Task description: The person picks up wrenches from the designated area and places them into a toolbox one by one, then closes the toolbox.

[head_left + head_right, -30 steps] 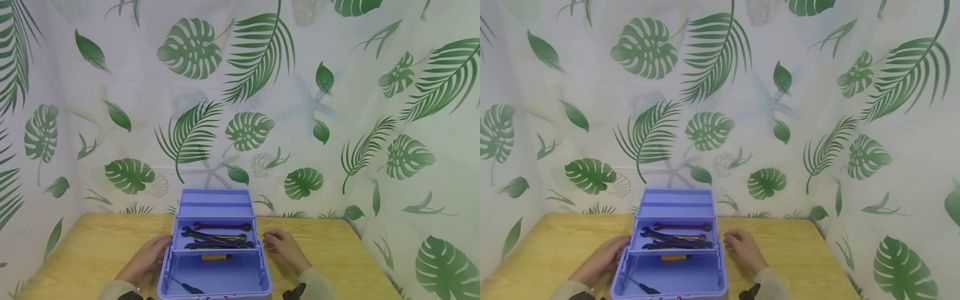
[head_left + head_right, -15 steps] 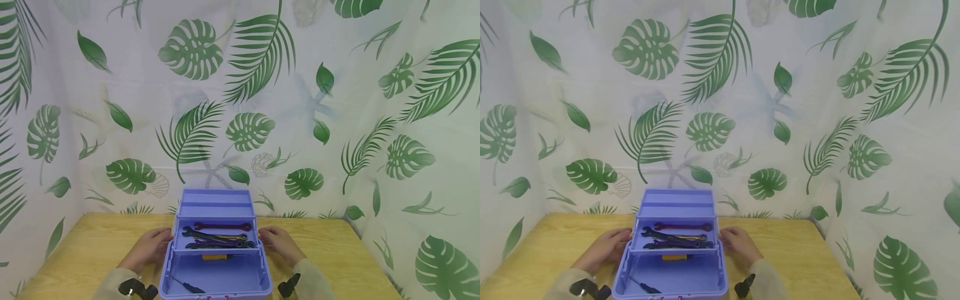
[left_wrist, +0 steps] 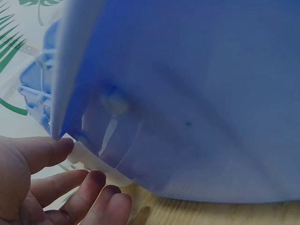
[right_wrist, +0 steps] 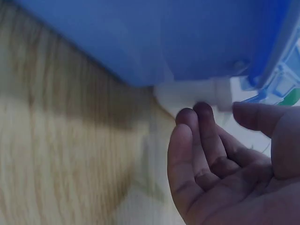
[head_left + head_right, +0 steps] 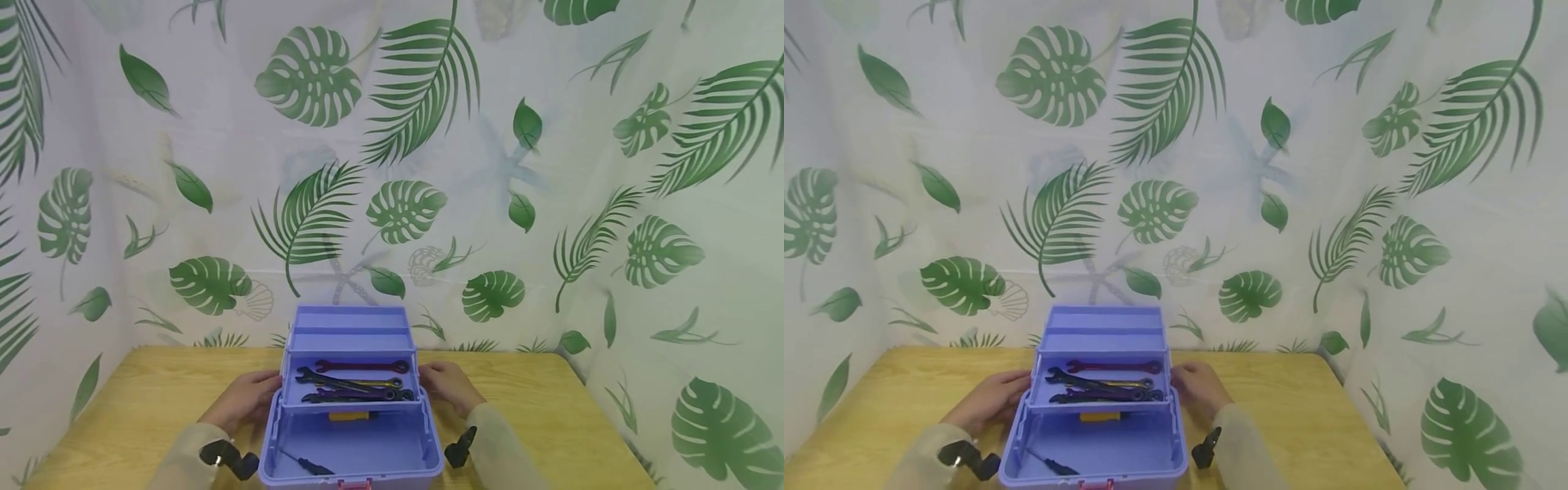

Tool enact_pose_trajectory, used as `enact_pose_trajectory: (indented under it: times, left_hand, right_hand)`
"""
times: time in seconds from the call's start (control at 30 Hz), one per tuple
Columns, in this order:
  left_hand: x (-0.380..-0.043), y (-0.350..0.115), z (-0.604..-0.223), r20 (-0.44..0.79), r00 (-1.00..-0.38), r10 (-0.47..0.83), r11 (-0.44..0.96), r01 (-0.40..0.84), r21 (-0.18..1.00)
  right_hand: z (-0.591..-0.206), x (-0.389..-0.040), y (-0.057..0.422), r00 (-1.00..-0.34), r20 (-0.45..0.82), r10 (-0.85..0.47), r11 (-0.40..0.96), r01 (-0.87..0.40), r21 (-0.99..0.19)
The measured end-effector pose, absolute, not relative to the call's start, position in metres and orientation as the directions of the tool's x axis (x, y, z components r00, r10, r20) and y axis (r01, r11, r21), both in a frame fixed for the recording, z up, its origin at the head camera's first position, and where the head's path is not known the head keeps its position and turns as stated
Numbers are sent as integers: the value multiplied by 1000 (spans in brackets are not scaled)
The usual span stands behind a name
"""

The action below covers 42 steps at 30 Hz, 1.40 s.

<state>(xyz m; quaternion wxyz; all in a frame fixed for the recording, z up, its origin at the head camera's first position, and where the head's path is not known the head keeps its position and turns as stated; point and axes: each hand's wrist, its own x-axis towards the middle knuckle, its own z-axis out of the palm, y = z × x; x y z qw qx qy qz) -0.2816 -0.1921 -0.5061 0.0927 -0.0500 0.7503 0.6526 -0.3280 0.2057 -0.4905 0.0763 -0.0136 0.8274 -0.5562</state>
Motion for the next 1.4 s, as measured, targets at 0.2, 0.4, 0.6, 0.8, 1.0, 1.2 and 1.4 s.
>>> enact_pose_trajectory:
  times: [0.2, 0.4, 0.6, 0.8, 1.0, 1.2, 1.4]
  left_hand:
    - [-285, -194, -509, -227, -970, 85, 90, -220, 971]
    - [-289, -196, -510, -213, -965, 152, 65, -205, 977]
    - [-293, -197, -511, -201, -964, 177, 57, -194, 979]
    - [-295, -200, -513, -173, -960, 221, 33, -170, 985]
    - [-296, -198, -510, -176, -974, 143, 107, -161, 981]
    - [-299, -196, -508, -138, -988, 71, 150, -126, 981]
    - [-299, -200, -504, -75, -987, 140, 95, -62, 994]
  right_hand:
    - [-493, -329, 204, -984, -134, -118, 366, 83, -927]
    - [-493, -329, 203, -985, -123, -121, 361, 71, -930]
    - [-487, -328, 199, -987, -104, -121, 388, 49, -920]
    - [-481, -326, 195, -990, -55, -126, 428, -4, -904]
    - [-483, -328, 195, -995, -21, -98, 427, -23, -904]
    - [-483, -330, 197, -995, 42, -94, 349, -73, -934]
    - [-481, -331, 197, -993, 93, -72, 343, -112, -932]
